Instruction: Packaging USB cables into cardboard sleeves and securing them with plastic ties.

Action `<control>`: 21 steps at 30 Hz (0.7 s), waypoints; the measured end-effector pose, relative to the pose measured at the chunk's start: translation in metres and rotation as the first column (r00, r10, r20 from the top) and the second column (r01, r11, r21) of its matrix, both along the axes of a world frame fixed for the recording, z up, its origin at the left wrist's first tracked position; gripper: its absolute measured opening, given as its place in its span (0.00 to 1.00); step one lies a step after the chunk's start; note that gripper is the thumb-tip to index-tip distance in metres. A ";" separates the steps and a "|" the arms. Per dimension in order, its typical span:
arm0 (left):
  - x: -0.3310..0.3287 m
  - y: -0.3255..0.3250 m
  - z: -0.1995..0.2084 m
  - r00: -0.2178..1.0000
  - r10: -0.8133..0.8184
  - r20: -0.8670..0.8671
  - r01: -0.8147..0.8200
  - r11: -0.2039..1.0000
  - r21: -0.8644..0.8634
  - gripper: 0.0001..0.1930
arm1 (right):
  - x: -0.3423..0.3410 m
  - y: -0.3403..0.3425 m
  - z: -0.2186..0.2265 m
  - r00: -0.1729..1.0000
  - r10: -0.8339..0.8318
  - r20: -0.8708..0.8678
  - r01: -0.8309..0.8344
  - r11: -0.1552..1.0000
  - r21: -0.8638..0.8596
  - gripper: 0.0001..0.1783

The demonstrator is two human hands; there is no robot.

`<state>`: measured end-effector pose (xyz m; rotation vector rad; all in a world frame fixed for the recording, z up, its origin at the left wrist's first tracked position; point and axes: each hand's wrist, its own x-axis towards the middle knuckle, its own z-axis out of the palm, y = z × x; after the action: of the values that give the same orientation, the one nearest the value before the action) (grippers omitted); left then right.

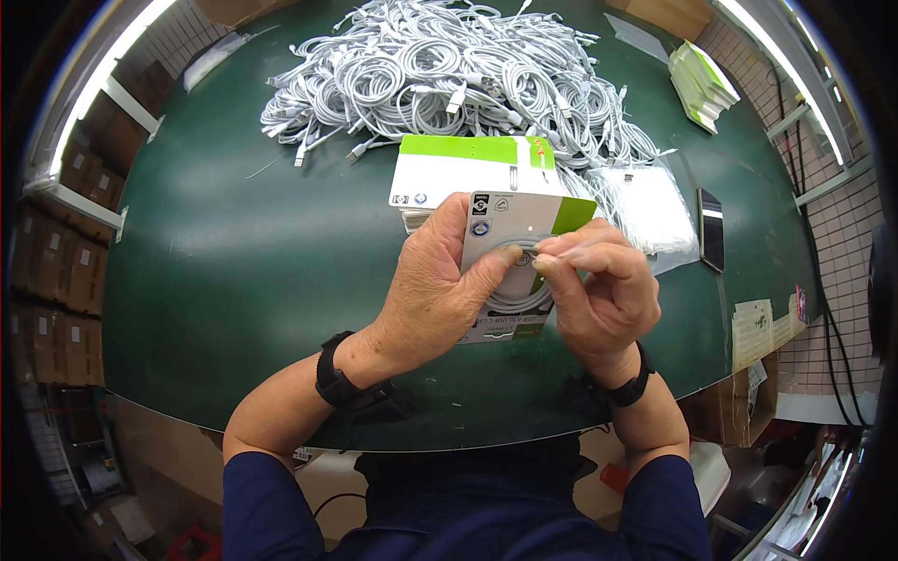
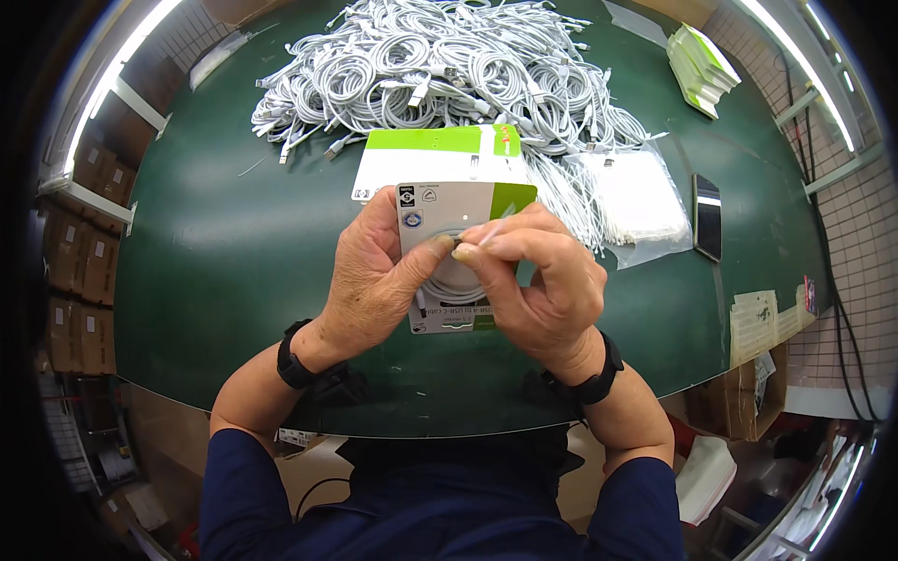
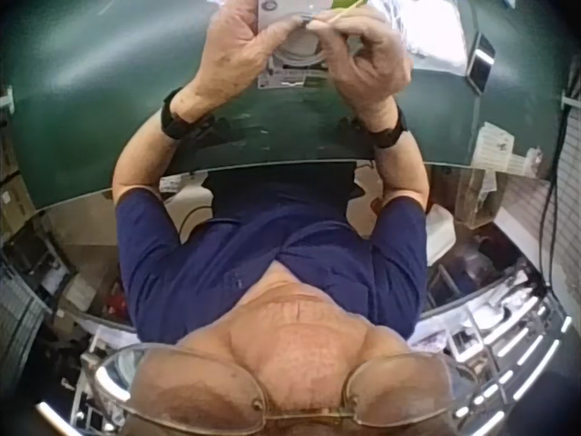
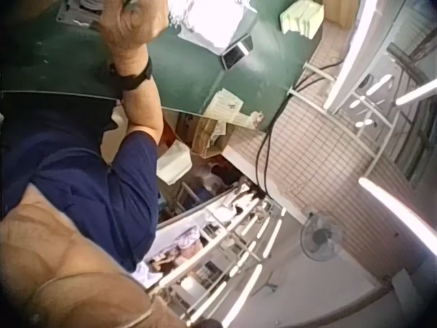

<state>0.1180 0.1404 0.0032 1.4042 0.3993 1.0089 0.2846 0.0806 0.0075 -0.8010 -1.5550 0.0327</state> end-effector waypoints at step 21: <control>-0.005 0.001 0.009 0.998 -0.066 -0.020 0.063 0.993 -0.100 0.20 | 0.013 -0.001 0.022 0.840 -0.248 0.482 0.195 0.968 0.158 0.21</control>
<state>0.1130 0.1414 0.0121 1.3322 0.4132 0.9093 0.2979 0.0796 0.0292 -0.9519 -1.9187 -0.4583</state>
